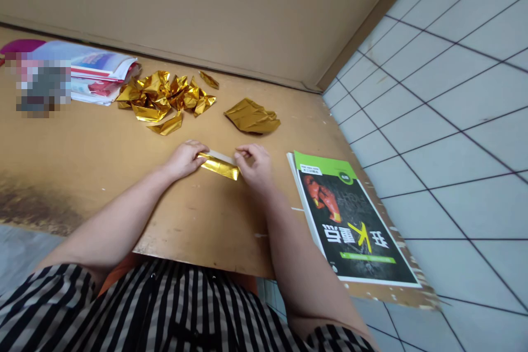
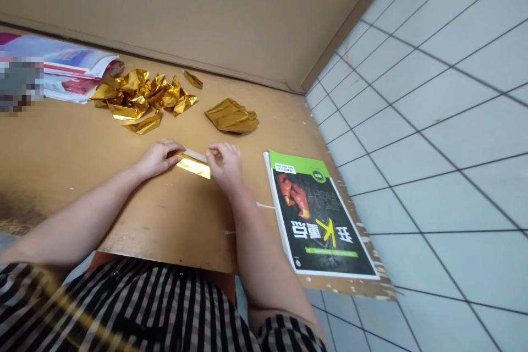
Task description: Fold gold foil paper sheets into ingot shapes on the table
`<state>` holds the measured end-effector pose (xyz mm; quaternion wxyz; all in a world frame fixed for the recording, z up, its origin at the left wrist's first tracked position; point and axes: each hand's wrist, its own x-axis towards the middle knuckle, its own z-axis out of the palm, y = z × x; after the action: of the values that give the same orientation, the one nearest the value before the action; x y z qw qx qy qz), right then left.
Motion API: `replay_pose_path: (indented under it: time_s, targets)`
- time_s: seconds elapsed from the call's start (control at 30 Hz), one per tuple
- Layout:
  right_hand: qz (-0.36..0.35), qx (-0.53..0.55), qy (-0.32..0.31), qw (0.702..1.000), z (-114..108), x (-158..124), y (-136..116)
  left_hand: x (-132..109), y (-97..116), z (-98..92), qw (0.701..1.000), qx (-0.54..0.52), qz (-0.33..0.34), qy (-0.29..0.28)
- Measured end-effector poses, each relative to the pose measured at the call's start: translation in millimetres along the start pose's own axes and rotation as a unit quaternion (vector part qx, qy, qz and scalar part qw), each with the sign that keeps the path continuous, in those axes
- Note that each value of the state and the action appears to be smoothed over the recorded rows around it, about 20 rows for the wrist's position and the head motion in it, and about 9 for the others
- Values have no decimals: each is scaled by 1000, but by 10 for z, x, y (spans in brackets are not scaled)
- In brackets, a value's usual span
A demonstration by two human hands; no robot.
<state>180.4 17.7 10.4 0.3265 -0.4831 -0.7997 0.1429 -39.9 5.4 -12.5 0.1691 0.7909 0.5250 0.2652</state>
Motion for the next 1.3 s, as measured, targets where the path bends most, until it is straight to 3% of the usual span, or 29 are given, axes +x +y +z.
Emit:
replay_pose_path:
  time_s: [0.07,0.17,0.27,0.5,0.7,1.03,1.13,1.3]
  targets:
    - [-32,-55,-85,994,-8,-32,-119,2,3,6,1000,8,-11,2]
    - [-42,-125,-234,963,-10,-55,-263,7,-11,-10,999,15,-32,7]
    - [-18,-169,-279,945,-26,-47,-347,13,-49,-57,998,27,-57,18]
    - [-26,-245,-281,928,-97,-27,-385,-2,-134,-125,993,51,-94,47]
    - [-18,-291,-268,918,-138,-4,-328,-25,-84,-27,992,96,-7,84]
    - [11,-332,-248,910,-111,6,-227,-78,52,-14,982,134,136,-2]
    - [-3,-319,-233,918,-92,-6,-186,-80,42,21,980,137,139,-38]
    - [-21,-295,-232,927,-81,-12,-131,-93,42,66,976,162,88,-118]
